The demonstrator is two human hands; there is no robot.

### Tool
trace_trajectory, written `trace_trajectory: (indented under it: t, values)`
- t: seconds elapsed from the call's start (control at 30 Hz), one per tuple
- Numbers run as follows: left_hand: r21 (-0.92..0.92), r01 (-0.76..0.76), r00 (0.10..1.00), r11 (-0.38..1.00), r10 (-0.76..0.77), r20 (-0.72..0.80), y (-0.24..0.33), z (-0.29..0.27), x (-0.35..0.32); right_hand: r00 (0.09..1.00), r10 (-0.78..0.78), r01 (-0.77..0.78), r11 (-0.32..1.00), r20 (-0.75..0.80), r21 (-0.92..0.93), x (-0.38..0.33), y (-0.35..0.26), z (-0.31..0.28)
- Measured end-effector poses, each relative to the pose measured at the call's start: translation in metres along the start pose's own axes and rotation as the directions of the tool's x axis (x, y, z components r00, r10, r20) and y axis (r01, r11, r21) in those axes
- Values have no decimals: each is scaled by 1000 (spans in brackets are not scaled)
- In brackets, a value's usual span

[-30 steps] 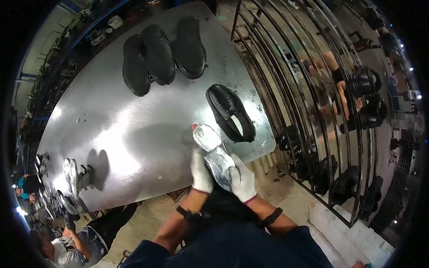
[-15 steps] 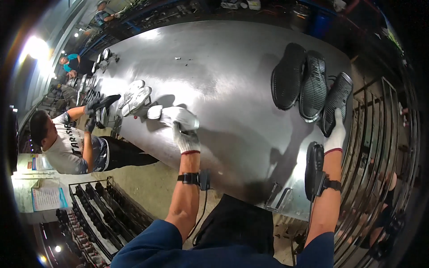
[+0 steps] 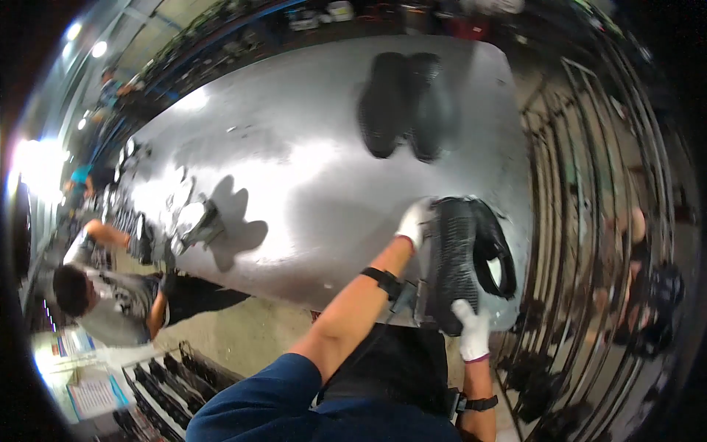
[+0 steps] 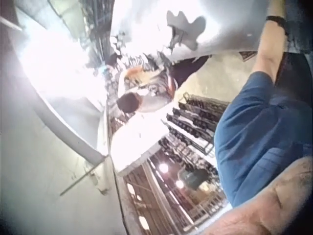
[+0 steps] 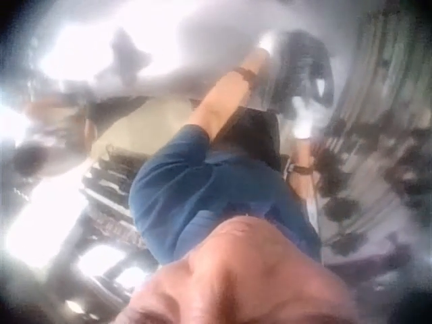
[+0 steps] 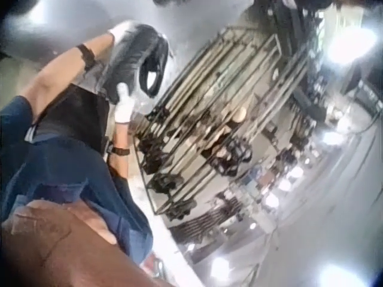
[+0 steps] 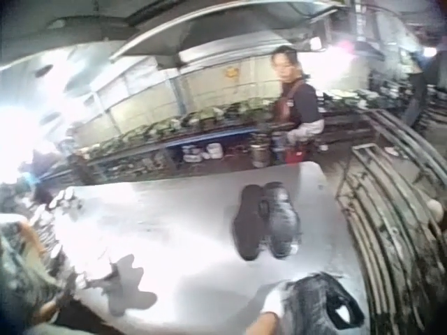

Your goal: Applying glue or adhesive to shoe soles and uppers and placing them onto a storage rack in a manufacturing facility.

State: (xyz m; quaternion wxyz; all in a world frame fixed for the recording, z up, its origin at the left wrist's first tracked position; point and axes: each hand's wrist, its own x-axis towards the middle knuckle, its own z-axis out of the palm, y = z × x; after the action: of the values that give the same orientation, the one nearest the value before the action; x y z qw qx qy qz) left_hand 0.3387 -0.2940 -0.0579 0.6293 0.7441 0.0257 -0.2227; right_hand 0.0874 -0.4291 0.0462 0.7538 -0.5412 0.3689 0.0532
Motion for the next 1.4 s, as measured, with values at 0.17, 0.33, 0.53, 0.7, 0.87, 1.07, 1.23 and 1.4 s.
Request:
trace_trajectory:
  t: [0.17, 0.33, 0.53, 0.7, 0.87, 1.07, 1.23, 1.4]
  values:
    - [523, -297, 950, 799, 190, 249, -22, 4, -60, 985, -115, 147, 953, 131, -266, -70, 13, -5]
    - [689, -226, 967, 689, 247, 70, -44, 28, -79, 927, -350, 312, 522, 134, -794, -34, -95, 82]
    - [-416, -3, 997, 909, -27, -67, 47, 32, -150, 703, -656, 516, 207, 273, -831, -56, -65, 66]
    - [-87, -610, 773, 787, 616, 151, 33, 13, -252, 463, -661, 800, 26, 591, -599, -149, -10, -22]
    - [83, -441, 889, 894, 447, -101, 31, 34, -248, 461, -541, 828, -22, 703, -560, -184, -58, -105]
    - [-118, -197, 972, 973, 179, -152, -40, 46, -106, 223, -971, 611, 207, -85, -764, -91, -71, -43]
    - [359, -48, 999, 932, 40, 30, -62, 35, -108, 711, -701, 493, 437, 59, -752, -16, 18, -50]
    - [-8, -11, 998, 1000, 11, 67, -25, -9, -236, 728, -671, 393, 236, 144, -889, 6, -32, -26]
